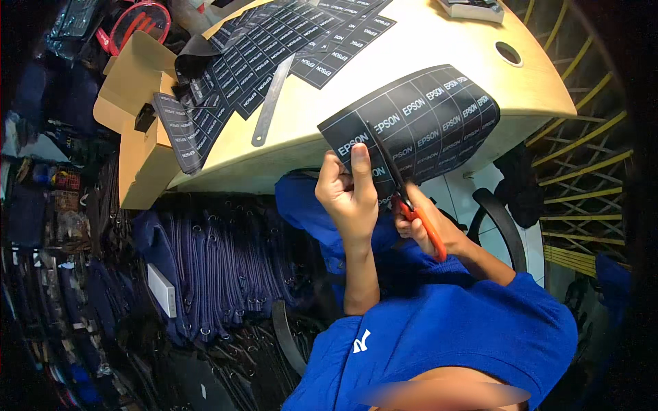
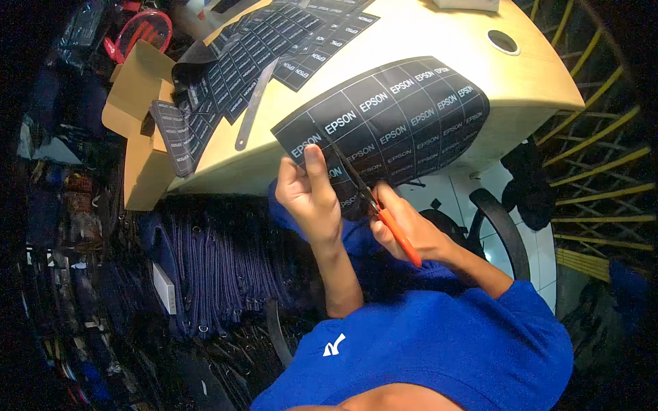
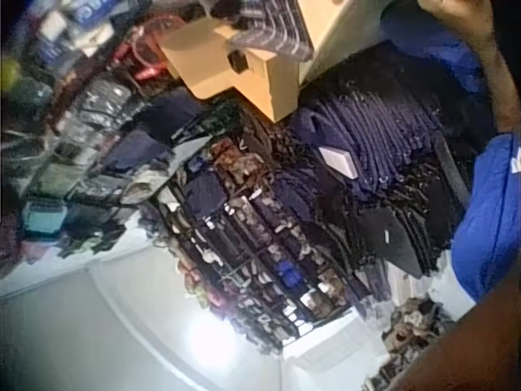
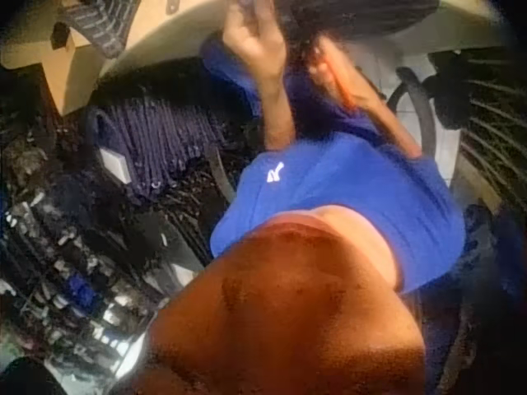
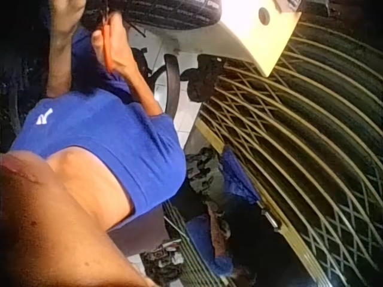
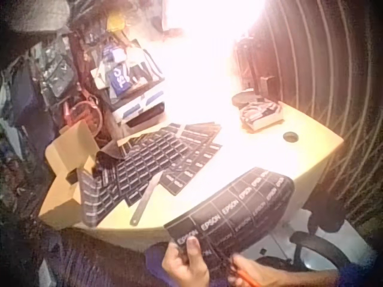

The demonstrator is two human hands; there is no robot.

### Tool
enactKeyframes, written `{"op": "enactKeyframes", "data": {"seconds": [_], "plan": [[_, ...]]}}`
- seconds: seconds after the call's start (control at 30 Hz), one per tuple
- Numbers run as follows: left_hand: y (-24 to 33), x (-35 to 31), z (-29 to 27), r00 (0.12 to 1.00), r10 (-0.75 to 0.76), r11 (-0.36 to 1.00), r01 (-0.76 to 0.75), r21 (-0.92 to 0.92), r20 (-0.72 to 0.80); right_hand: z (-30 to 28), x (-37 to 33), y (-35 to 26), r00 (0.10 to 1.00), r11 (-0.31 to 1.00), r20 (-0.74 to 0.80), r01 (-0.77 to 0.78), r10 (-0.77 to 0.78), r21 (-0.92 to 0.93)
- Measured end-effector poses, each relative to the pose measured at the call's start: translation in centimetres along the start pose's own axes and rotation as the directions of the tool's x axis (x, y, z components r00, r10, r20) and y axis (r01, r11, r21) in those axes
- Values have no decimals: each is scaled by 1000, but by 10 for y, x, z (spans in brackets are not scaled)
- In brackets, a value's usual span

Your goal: Using scissors to cut brand labels or tags from a larger sheet.

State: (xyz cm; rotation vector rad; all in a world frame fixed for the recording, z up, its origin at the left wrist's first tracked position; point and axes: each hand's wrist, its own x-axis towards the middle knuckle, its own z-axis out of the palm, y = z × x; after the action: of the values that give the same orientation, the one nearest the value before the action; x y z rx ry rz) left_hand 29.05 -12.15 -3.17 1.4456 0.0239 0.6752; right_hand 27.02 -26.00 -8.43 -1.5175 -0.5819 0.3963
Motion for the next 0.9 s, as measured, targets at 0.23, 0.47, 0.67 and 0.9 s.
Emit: {"op": "enactKeyframes", "data": {"seconds": [0.23, 0.47, 0.67, 0.9], "plan": [[2, 0, 4, 999, 23, 1000, -23, -13, -22, 6, 0, 5, 996, 975, -15, -88, 93, 202], [0, 1, 3, 997, 57, 998, -57, -10, -46, 7, 2, 3, 992, 972, -32, -112, 121, 206], [-1, -1, -1, 1000, 17, 999, -17, -31, 7, 8, 2, 3, 993, 971, -39, -98, 109, 218], [2, 1, 5, 998, 41, 998, -43, -35, -40, 10, 2, 3, 992, 973, -69, -87, 104, 213]]}}
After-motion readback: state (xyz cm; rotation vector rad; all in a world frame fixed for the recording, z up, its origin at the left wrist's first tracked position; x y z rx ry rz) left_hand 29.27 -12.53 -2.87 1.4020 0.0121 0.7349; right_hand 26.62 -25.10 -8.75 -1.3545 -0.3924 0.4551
